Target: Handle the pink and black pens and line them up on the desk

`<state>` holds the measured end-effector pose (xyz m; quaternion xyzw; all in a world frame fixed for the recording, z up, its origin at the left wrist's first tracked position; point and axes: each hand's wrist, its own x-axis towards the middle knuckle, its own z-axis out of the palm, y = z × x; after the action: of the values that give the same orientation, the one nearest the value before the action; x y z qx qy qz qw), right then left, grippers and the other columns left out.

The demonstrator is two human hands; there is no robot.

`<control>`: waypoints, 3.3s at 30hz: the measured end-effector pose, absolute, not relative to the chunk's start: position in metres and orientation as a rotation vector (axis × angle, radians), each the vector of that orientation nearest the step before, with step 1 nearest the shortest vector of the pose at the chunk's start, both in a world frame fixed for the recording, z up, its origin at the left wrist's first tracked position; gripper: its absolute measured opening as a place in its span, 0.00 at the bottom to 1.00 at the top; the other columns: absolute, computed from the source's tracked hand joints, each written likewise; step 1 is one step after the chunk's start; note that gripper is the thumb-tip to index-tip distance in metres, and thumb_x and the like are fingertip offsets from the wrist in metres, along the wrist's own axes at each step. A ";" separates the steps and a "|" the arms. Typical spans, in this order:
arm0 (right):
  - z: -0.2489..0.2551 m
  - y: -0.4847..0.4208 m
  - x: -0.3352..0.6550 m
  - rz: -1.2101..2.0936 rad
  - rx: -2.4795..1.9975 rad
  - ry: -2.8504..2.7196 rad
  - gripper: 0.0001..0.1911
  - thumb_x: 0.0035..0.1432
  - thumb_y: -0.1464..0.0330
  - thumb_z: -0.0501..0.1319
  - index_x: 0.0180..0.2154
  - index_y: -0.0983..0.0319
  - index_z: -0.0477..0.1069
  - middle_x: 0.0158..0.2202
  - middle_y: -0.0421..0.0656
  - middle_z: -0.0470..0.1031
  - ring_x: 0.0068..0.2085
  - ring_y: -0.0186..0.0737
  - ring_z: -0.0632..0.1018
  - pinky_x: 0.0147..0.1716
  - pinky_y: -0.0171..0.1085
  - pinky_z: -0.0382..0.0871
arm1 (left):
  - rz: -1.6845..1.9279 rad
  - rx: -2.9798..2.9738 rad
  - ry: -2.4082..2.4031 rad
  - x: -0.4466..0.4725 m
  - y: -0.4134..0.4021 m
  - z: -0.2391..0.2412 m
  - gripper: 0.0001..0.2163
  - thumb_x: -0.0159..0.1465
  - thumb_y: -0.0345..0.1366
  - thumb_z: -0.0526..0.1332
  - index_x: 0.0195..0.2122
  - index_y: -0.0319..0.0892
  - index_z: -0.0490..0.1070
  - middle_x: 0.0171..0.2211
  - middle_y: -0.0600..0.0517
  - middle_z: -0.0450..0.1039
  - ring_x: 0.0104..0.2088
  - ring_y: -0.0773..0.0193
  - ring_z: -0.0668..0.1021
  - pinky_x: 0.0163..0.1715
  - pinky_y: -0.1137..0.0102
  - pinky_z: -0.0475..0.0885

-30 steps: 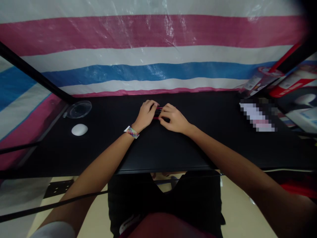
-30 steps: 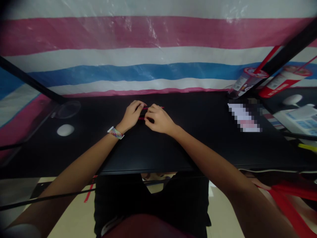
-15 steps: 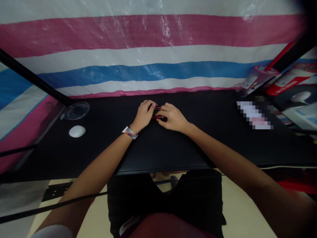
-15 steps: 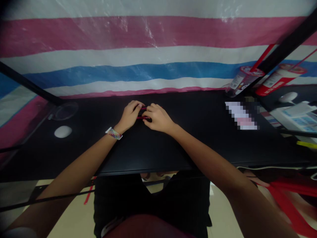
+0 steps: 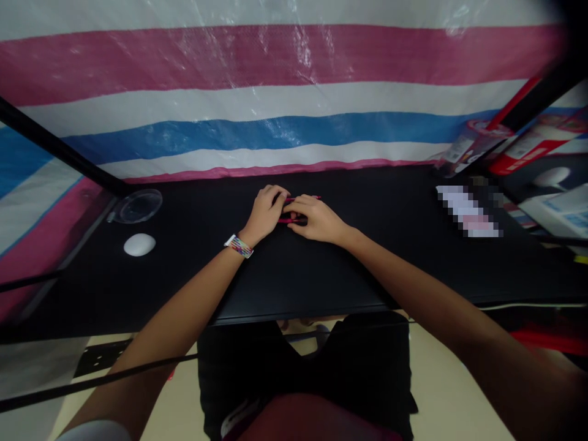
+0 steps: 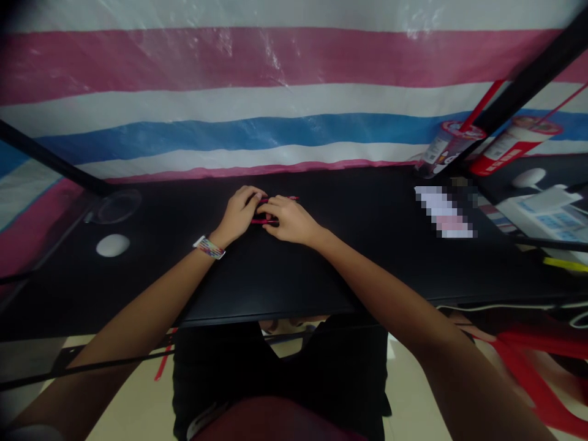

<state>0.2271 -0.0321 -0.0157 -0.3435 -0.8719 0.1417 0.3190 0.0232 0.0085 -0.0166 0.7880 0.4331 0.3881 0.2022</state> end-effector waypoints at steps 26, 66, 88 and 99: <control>-0.011 -0.017 0.239 0.691 -1.007 -1.633 0.12 0.67 0.56 0.70 0.37 0.57 0.85 0.36 0.42 0.79 0.33 0.38 0.75 0.35 0.41 0.70 | 1.279 2.292 0.984 0.022 0.002 -0.006 0.06 0.75 0.38 0.65 0.40 0.47 0.79 0.38 0.51 0.82 0.44 0.54 0.80 0.50 0.58 0.74; -0.018 -0.002 0.244 1.184 -0.962 -1.036 0.14 0.55 0.62 0.76 0.42 0.58 0.81 0.36 0.43 0.80 0.36 0.42 0.82 0.48 0.52 0.84 | 1.442 1.937 1.031 0.008 0.026 -0.014 0.12 0.68 0.51 0.72 0.42 0.49 0.80 0.37 0.52 0.82 0.37 0.60 0.82 0.43 0.62 0.78; -0.030 0.005 0.249 1.193 -0.972 -0.986 0.14 0.56 0.60 0.75 0.43 0.56 0.81 0.36 0.43 0.80 0.38 0.42 0.82 0.49 0.49 0.84 | 1.486 1.847 1.072 0.006 0.035 -0.024 0.12 0.69 0.48 0.72 0.45 0.49 0.76 0.38 0.50 0.82 0.39 0.60 0.84 0.46 0.61 0.79; -0.028 0.004 0.248 1.209 -0.951 -0.928 0.11 0.56 0.63 0.73 0.41 0.56 0.80 0.33 0.41 0.79 0.37 0.40 0.82 0.49 0.47 0.83 | 1.453 1.871 1.045 0.005 0.037 -0.025 0.09 0.69 0.46 0.70 0.41 0.48 0.78 0.35 0.51 0.82 0.37 0.60 0.83 0.42 0.62 0.78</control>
<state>0.2478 0.0042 -0.0276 -0.4141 -0.4043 0.5263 0.6230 0.0054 0.0373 -0.0247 0.6953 0.3884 0.5399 0.2725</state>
